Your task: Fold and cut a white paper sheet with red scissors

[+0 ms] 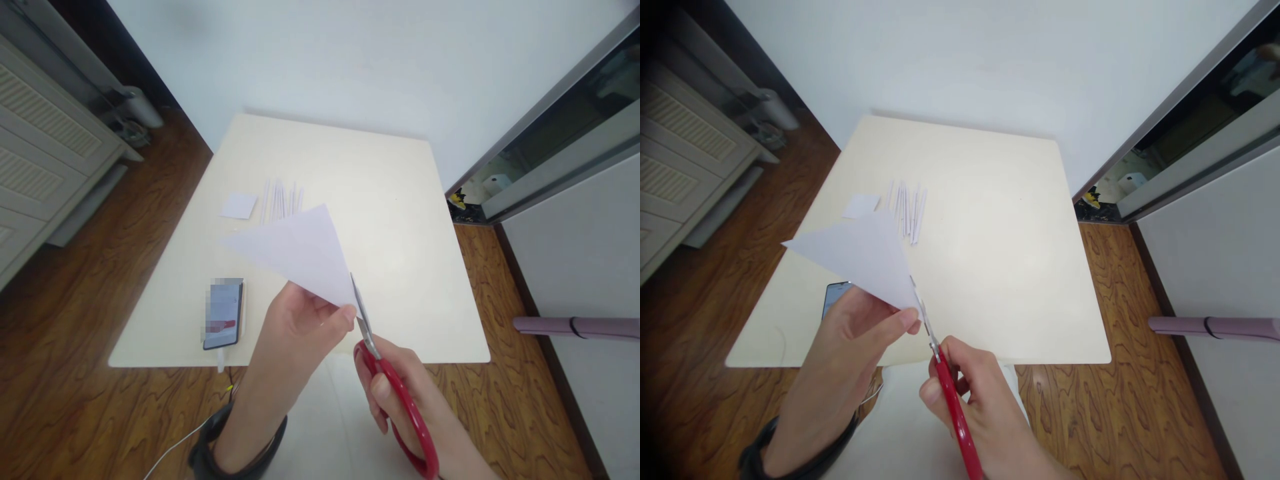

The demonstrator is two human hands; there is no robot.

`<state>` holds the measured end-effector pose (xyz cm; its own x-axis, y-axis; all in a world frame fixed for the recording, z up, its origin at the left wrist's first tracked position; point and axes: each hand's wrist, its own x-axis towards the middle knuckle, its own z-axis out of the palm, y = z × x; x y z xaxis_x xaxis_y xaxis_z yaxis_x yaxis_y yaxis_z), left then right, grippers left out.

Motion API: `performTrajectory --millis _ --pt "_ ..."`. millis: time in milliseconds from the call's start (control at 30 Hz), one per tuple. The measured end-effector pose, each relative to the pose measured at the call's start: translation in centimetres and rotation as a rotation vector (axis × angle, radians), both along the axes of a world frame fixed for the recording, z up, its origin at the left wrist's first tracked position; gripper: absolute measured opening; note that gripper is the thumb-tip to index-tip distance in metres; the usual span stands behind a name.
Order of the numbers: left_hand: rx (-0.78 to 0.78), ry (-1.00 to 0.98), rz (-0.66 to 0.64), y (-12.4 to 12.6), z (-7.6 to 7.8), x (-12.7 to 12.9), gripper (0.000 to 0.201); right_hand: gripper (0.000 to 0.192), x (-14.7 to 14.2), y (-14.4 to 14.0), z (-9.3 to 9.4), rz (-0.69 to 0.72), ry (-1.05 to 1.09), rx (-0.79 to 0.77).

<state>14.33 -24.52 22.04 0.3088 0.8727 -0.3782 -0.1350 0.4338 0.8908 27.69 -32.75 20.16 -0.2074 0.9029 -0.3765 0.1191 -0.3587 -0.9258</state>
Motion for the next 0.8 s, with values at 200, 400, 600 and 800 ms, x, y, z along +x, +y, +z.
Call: performTrajectory --millis 200,400,600,800 --pt "0.048 0.020 0.003 -0.13 -0.64 -0.23 0.003 0.048 0.11 -0.20 -0.52 -0.010 -0.005 -0.001" --pt "0.215 0.221 -0.020 -0.08 -0.96 0.12 0.032 0.046 0.35 -0.11 -0.12 0.002 -0.032 0.019" --pt "0.294 0.321 0.005 -0.36 -0.63 0.46 0.039 0.039 0.47 -0.37 -0.11 -0.035 0.050 -0.033" --pt "0.341 0.314 0.032 -0.63 -0.93 0.68 0.037 0.037 0.16 -0.03 -0.23 -0.042 0.083 0.020"
